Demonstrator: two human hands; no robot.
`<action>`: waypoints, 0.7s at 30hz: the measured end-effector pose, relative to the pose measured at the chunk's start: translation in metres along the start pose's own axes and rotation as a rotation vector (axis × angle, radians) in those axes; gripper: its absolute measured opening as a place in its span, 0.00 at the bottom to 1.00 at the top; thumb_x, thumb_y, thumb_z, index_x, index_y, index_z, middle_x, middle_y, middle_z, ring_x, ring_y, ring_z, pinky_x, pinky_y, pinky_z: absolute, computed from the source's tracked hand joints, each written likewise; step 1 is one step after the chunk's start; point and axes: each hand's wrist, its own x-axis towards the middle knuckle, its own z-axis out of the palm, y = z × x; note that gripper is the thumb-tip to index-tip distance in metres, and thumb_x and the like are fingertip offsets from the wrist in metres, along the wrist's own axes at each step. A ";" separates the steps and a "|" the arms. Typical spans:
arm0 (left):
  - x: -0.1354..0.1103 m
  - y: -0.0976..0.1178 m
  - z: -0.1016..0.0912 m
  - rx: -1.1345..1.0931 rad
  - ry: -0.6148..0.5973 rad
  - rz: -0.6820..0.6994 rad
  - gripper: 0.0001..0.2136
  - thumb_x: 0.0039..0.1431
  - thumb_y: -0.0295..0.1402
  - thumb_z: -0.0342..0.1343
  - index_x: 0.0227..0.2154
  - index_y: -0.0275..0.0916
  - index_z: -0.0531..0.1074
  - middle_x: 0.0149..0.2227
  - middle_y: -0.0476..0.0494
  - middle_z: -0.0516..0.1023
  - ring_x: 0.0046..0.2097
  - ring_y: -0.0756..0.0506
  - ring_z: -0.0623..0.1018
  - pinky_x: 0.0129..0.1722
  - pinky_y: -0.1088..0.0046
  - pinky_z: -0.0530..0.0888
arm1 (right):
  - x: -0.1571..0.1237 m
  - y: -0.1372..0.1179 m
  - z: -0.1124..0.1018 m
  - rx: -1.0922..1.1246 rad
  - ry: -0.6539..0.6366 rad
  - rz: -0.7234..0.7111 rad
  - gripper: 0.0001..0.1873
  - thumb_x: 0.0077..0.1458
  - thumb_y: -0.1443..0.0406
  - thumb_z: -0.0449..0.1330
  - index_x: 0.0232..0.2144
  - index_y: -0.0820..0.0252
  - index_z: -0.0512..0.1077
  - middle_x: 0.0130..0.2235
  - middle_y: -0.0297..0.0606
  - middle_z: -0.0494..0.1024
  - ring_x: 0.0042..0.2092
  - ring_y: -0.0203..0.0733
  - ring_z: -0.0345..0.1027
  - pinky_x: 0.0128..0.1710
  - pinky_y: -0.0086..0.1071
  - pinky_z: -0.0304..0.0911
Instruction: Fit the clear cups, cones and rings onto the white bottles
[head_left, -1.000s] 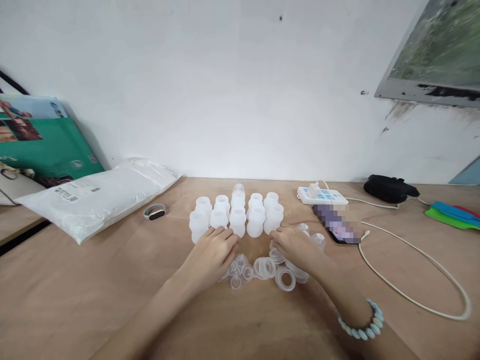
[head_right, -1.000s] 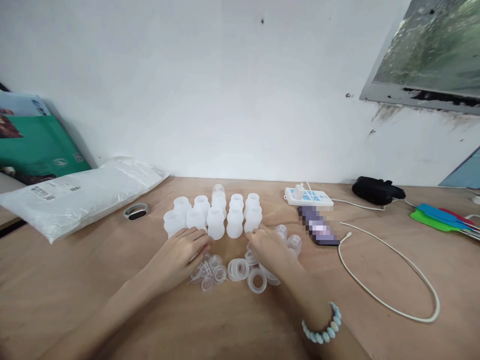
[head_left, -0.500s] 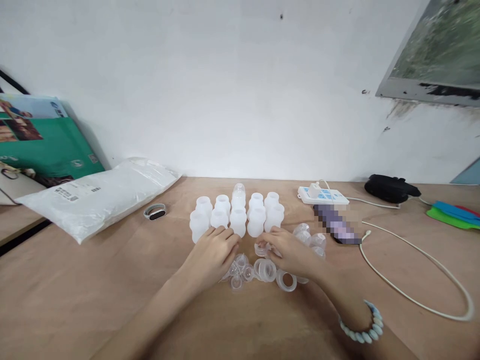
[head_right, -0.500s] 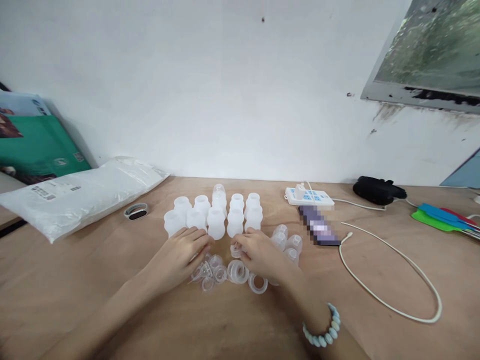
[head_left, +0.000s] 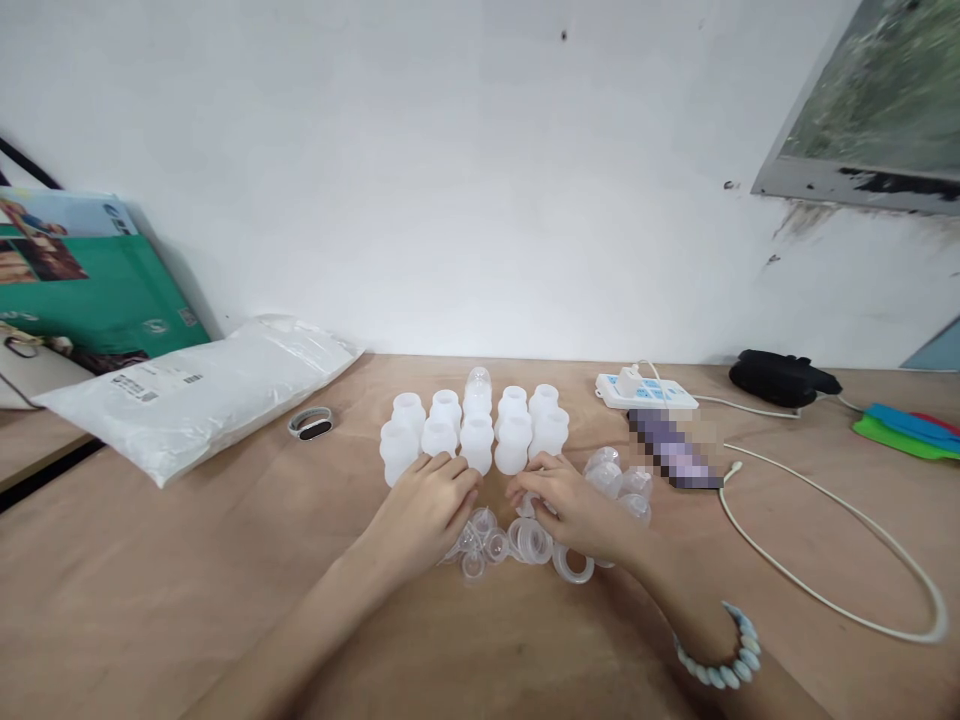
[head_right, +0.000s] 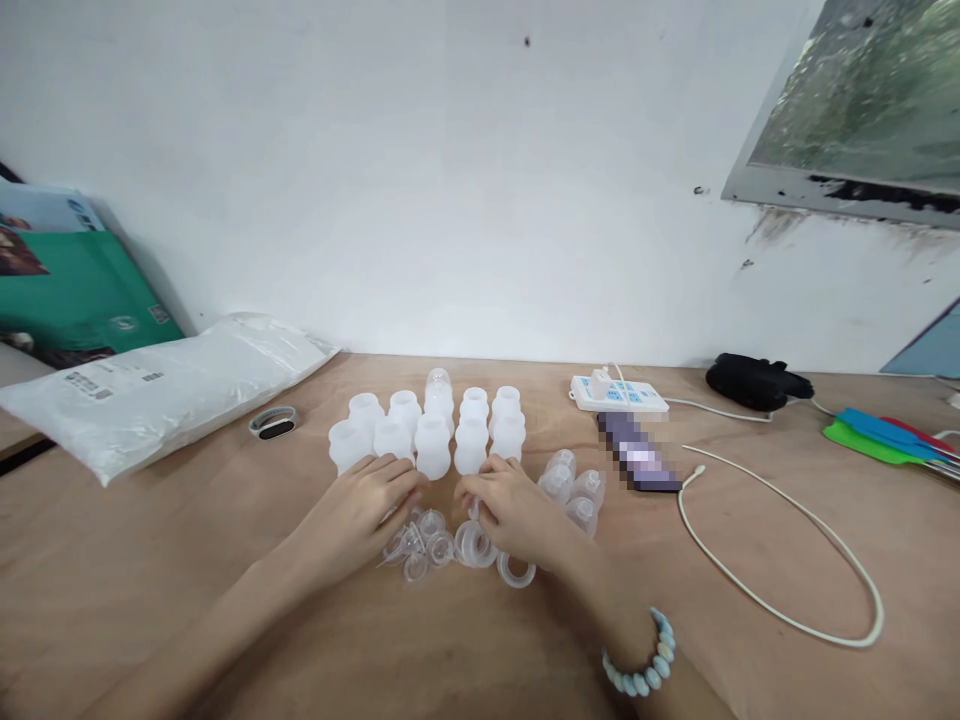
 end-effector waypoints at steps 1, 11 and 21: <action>0.000 0.000 0.000 0.002 -0.001 -0.001 0.10 0.66 0.25 0.47 0.36 0.37 0.74 0.35 0.44 0.78 0.37 0.41 0.75 0.39 0.64 0.68 | 0.000 0.000 0.000 -0.006 0.002 0.001 0.22 0.49 0.84 0.52 0.39 0.60 0.73 0.40 0.40 0.79 0.49 0.47 0.67 0.49 0.40 0.60; 0.001 0.000 -0.001 0.020 -0.016 -0.004 0.09 0.66 0.25 0.47 0.35 0.36 0.73 0.36 0.43 0.78 0.36 0.42 0.75 0.39 0.64 0.69 | 0.001 0.004 -0.002 -0.030 0.031 0.026 0.13 0.53 0.80 0.58 0.35 0.59 0.72 0.37 0.36 0.79 0.43 0.45 0.69 0.46 0.39 0.59; 0.001 -0.001 0.001 0.022 -0.012 0.008 0.11 0.67 0.26 0.46 0.35 0.36 0.73 0.36 0.43 0.78 0.36 0.41 0.74 0.39 0.63 0.69 | 0.002 0.006 0.001 0.036 0.066 0.032 0.13 0.55 0.80 0.58 0.34 0.59 0.72 0.36 0.36 0.78 0.42 0.43 0.68 0.43 0.34 0.62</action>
